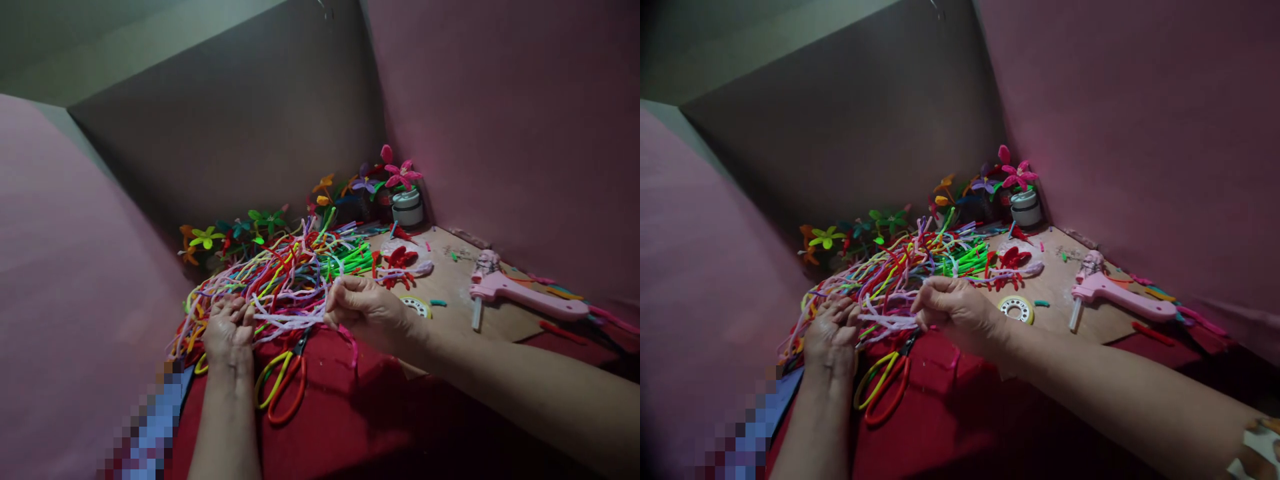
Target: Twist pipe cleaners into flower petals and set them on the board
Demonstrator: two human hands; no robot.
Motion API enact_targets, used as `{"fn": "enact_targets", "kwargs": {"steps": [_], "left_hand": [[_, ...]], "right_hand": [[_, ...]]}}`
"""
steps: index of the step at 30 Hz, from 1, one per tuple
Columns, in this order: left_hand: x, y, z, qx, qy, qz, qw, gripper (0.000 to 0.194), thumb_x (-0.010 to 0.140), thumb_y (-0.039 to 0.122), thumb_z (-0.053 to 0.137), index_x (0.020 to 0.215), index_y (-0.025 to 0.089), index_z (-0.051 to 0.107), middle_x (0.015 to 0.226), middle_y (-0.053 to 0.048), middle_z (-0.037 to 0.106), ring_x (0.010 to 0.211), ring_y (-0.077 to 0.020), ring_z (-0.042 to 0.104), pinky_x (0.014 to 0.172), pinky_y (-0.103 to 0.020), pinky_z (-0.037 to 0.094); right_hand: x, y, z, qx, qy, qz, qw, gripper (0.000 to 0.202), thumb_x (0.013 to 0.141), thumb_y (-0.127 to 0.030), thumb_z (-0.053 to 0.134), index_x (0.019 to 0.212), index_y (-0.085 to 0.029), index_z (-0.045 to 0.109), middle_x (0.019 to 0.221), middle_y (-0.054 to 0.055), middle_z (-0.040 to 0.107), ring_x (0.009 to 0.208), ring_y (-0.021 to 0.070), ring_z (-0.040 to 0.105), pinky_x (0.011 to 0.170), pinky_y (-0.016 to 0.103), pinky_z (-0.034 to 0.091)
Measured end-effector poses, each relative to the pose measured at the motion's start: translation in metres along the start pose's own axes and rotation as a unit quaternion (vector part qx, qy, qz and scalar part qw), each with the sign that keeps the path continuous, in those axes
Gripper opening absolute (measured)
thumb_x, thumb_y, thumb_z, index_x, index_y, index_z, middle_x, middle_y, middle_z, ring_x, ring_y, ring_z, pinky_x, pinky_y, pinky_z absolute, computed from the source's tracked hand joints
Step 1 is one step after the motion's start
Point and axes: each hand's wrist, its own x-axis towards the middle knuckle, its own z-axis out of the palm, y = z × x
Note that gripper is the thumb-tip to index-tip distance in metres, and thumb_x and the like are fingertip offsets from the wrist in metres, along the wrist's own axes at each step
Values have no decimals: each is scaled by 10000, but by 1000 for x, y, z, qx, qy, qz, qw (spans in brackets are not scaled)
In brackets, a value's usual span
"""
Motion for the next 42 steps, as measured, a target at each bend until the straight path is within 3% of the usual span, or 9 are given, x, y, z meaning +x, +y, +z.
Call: {"fn": "enact_targets", "kwargs": {"steps": [8,13,16,19,23,26,30,35,42], "left_hand": [[-5,-5,12,-59,86,-21,994,295,678,-91,416,569,155,296,440,99,386,288,5,299,332,-108,270],[-4,-1,13,-90,67,-78,991,213,794,16,431,633,153,409,480,73,453,340,-8,411,390,-111,389],[-16,-4,27,-113,3,-91,989,133,856,227,436,790,149,522,679,-25,604,595,-97,599,596,-230,516],[-36,-12,46,-98,-131,-135,977,277,810,307,521,1016,124,552,966,-130,621,913,-193,600,772,-311,495],[-52,-26,62,2,-205,-164,965,258,698,218,660,932,120,614,778,-57,621,652,-119,597,554,-205,473],[-54,-33,67,20,-176,-152,972,195,655,235,696,779,102,627,606,4,561,482,-53,520,439,-145,401],[-57,-37,72,28,-133,-138,981,225,600,221,729,752,93,624,599,0,580,465,-61,525,404,-149,403],[-63,-38,75,41,-151,-139,978,225,602,191,723,771,85,619,615,-14,609,480,-75,550,400,-154,426],[-67,-40,77,54,-200,-169,964,248,592,133,719,801,92,591,664,-36,642,527,-93,588,472,-180,481]], "right_hand": [[3,-21,-1,-13,33,-6,999,300,848,-165,410,598,-150,576,408,-68,224,407,60,210,499,232,290],[14,-26,-14,91,151,-9,984,245,845,-119,433,623,-135,533,441,-67,280,413,51,234,483,197,326],[21,-27,-25,178,209,-17,961,243,868,-149,419,635,-147,486,435,-69,296,405,51,252,470,185,334],[25,-28,-32,225,232,-17,946,251,891,-180,387,652,-162,461,419,-75,283,391,54,261,488,193,370],[28,-30,-37,223,241,-24,944,219,881,-174,410,669,-170,467,448,-65,355,406,51,336,529,198,411],[27,-27,-34,170,254,-25,952,122,846,-163,461,742,-173,523,558,-25,505,527,77,491,617,239,449],[22,-11,-26,50,211,-17,976,211,721,-67,563,909,-161,569,762,18,625,726,119,590,751,286,438],[17,9,-28,-74,203,-22,976,192,670,-144,631,855,-127,585,735,28,645,627,111,594,657,276,456],[21,5,-37,-88,255,-45,962,335,597,-171,695,903,-150,559,614,-6,635,511,114,591,519,248,470]]}}
